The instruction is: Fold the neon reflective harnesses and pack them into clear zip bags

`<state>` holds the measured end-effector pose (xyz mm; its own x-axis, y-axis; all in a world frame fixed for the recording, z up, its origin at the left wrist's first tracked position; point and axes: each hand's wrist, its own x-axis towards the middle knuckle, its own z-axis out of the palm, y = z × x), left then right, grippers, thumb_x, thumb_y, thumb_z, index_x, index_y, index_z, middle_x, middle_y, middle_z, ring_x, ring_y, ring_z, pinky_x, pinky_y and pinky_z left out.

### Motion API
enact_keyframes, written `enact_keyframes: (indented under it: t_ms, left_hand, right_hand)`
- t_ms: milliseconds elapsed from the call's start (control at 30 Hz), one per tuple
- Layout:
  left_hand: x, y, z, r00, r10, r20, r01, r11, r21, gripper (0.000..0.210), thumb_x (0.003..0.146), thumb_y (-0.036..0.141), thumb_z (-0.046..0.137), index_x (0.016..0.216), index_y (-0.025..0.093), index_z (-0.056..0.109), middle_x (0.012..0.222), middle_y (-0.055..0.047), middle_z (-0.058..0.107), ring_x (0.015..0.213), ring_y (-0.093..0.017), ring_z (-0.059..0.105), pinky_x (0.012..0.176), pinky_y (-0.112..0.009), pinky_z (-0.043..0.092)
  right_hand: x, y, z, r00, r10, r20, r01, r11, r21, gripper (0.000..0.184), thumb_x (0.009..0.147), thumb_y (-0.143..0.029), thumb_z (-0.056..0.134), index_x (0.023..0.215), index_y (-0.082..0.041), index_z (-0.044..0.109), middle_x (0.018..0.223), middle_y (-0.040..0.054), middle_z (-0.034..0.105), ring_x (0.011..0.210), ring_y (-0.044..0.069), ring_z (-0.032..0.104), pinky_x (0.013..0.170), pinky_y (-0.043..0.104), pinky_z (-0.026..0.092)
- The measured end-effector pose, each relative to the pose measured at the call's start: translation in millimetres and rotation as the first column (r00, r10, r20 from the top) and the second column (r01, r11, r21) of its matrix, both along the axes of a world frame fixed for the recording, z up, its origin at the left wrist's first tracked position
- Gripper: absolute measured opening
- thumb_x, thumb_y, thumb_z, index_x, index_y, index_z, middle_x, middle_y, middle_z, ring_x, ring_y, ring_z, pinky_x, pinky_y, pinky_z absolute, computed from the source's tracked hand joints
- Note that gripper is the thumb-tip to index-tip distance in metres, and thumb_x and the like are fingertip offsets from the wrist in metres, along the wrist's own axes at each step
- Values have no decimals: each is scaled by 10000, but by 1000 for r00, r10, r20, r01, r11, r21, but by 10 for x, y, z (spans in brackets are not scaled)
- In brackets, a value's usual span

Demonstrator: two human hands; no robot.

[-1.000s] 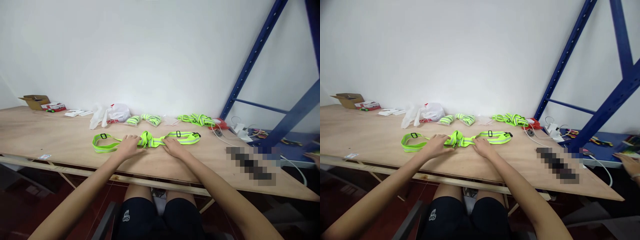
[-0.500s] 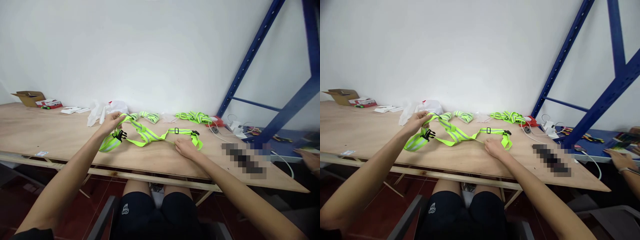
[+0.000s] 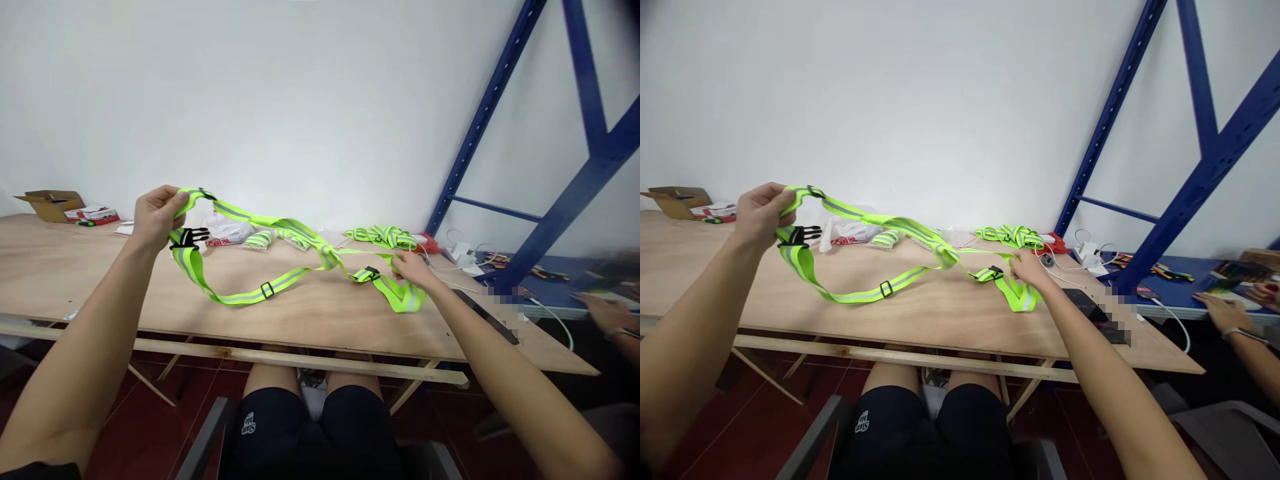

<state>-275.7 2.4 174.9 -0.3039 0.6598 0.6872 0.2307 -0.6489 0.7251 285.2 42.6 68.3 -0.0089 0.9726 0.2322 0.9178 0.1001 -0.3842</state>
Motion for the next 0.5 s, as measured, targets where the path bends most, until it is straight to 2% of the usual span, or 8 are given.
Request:
enact_keyframes:
  t_ms: [67, 133, 200, 300, 367, 400, 500]
  left_hand:
    - [-134, 11, 24, 979, 197, 59, -199, 980, 30, 299, 677, 355, 793, 726, 131, 601, 500, 64, 441, 424, -51, 357, 378, -187, 279]
    - [-254, 14, 16, 931, 354, 91, -356, 934, 11, 234, 694, 304, 752, 743, 119, 618, 508, 62, 459, 454, -60, 397, 414, -187, 347]
    - [-328, 11, -8, 904, 420, 84, -420, 908, -17, 180, 699, 258, 714, 766, 111, 636, 518, 62, 471, 464, -63, 408, 441, -192, 374]
    - [-342, -4, -27, 901, 433, 28, -432, 901, -35, 157, 714, 252, 667, 783, 111, 651, 524, 61, 459, 463, -71, 395, 456, -206, 362]
    - [-313, -29, -2, 870, 484, -92, -487, 873, -11, 163, 727, 268, 653, 788, 118, 666, 540, 53, 465, 493, -84, 404, 482, -216, 353]
    - [-296, -47, 23, 829, 531, -177, -536, 844, 22, 167, 734, 275, 649, 794, 122, 676, 560, 43, 488, 521, -93, 423, 507, -221, 357]
    - [-263, -113, 132, 632, 645, -429, -647, 744, 164, 197, 776, 306, 629, 841, 137, 707, 657, 6, 578, 626, -125, 497, 602, -237, 386]
  right_hand:
    - [158, -34, 26, 999, -29, -24, 29, 1000, -8, 202, 840, -166, 433, 680, -183, 555, 572, 34, 653, 532, 152, 598, 545, 233, 396]
    - [277, -76, 43, 998, -47, -44, 46, 999, -10, 224, 861, -189, 438, 656, -195, 529, 550, 29, 634, 509, 153, 588, 535, 239, 397]
    - [337, -109, 65, 996, -59, -63, 59, 998, -6, 234, 881, -219, 450, 657, -204, 514, 540, 19, 623, 492, 150, 578, 526, 240, 396]
    - [339, -121, 142, 994, -79, -82, 78, 997, -6, 226, 893, -236, 469, 675, -205, 518, 516, 5, 607, 472, 143, 558, 510, 238, 381]
    - [337, -115, 235, 991, -97, -97, 96, 995, -15, 225, 894, -241, 478, 685, -196, 548, 502, 5, 604, 472, 144, 547, 505, 239, 371]
    - [349, -114, 293, 988, -103, -119, 101, 995, -19, 228, 897, -251, 483, 698, -189, 575, 504, 7, 608, 473, 146, 537, 500, 241, 364]
    - [451, -136, 505, 957, -118, -267, 123, 992, 2, 250, 903, -321, 526, 776, -159, 670, 557, 20, 643, 491, 144, 497, 493, 253, 342]
